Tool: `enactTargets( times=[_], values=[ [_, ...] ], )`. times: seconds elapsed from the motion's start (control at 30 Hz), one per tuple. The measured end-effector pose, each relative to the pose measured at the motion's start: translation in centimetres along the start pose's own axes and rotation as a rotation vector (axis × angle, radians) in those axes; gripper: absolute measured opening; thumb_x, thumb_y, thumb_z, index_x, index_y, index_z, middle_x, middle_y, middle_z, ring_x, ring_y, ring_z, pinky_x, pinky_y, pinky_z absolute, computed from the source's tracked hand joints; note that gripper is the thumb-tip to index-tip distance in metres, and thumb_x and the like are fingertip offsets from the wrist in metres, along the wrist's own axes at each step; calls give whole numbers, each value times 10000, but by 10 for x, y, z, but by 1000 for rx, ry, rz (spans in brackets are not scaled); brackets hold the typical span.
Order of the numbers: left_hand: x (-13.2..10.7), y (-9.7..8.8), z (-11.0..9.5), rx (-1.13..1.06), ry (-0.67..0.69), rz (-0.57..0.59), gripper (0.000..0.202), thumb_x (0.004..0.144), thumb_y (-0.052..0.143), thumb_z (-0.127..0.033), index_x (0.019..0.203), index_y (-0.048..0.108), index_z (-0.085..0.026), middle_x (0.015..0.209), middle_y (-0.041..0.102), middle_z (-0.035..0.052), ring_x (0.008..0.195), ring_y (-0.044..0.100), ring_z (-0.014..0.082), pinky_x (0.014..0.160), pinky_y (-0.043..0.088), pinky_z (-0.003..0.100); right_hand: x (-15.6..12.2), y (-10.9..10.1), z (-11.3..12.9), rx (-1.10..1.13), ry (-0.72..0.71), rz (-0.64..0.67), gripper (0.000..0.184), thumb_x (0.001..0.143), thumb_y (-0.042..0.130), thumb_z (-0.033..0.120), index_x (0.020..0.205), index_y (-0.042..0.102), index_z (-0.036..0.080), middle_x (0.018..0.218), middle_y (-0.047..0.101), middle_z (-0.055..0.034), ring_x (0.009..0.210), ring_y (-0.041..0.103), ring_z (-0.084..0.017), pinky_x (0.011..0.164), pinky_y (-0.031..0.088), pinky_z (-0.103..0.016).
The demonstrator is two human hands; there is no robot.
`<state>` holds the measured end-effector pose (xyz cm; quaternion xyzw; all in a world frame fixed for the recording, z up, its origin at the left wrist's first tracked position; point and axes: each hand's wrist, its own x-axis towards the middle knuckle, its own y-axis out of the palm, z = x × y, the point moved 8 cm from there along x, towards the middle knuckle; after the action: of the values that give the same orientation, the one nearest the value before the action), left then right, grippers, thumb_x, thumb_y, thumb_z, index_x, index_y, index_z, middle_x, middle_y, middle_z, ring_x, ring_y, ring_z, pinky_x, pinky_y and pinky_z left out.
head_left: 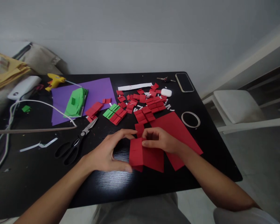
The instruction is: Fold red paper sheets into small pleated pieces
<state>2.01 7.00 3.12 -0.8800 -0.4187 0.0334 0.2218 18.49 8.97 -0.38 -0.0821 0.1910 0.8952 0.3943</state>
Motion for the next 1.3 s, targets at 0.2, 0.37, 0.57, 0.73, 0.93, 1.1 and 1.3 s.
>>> enactTargets(
  times=[0.2, 0.37, 0.57, 0.73, 0.93, 1.1, 1.3],
  values=[
    [8, 4, 13, 107, -61, -154, 506, 1072, 430, -564, 1404, 590, -218, 1373, 658, 156, 1280, 622, 322, 1110, 473, 493, -12, -10, 11, 347, -154, 216, 409, 713, 943, 417, 731, 599, 197, 691, 603, 39, 581, 546, -104, 557, 440, -213],
    [17, 23, 19, 530, -99, -136, 504, 1024, 606, -441, 1495, 580, -262, 1605, 452, 205, 1518, 392, 429, 1195, 349, 668, -13, -23, 18, 427, -254, 128, 378, 734, 928, 387, 763, 593, 213, 661, 557, 63, 519, 484, -81, 504, 392, -184],
    [14, 36, 16, 655, -1, -26, 804, 842, 751, -676, 1458, 603, -181, 1700, 309, 264, 1580, 232, 526, 1215, 248, 758, -8, -39, 22, 314, -272, -179, 433, 684, 953, 416, 815, 576, 248, 764, 608, 51, 658, 602, -135, 638, 505, -249],
    [9, 38, 9, 566, 88, 57, 607, 858, 798, -558, 1313, 672, -177, 1516, 582, 224, 1481, 461, 449, 1225, 324, 691, -6, -49, 22, 284, -306, -308, 382, 727, 912, 365, 858, 568, 264, 837, 668, 41, 795, 682, -182, 787, 554, -324],
    [11, 37, 5, 519, 116, 57, 226, 971, 700, -366, 1104, 724, -184, 1400, 683, 185, 1304, 645, 377, 1091, 521, 575, -5, -62, 15, 335, -309, -454, 332, 742, 856, 240, 986, 637, 290, 938, 750, 52, 909, 736, -179, 900, 579, -338],
    [10, 18, -3, 293, 71, -79, 155, 1013, 591, -246, 1054, 734, -205, 1158, 789, 113, 1152, 723, 275, 1038, 547, 446, -5, -63, 12, 290, -298, -506, 327, 728, 862, 246, 999, 681, 274, 1003, 787, 25, 996, 752, -215, 980, 580, -394],
    [-3, -21, 20, -480, -300, -494, 375, 984, 676, -494, 773, 637, -187, 608, 635, -10, 527, 581, 116, 508, 477, 208, -5, -45, 12, 159, -312, -487, 305, 739, 910, 262, 1006, 761, 263, 1043, 805, 8, 994, 754, -199, 957, 600, -369]
  ],
)
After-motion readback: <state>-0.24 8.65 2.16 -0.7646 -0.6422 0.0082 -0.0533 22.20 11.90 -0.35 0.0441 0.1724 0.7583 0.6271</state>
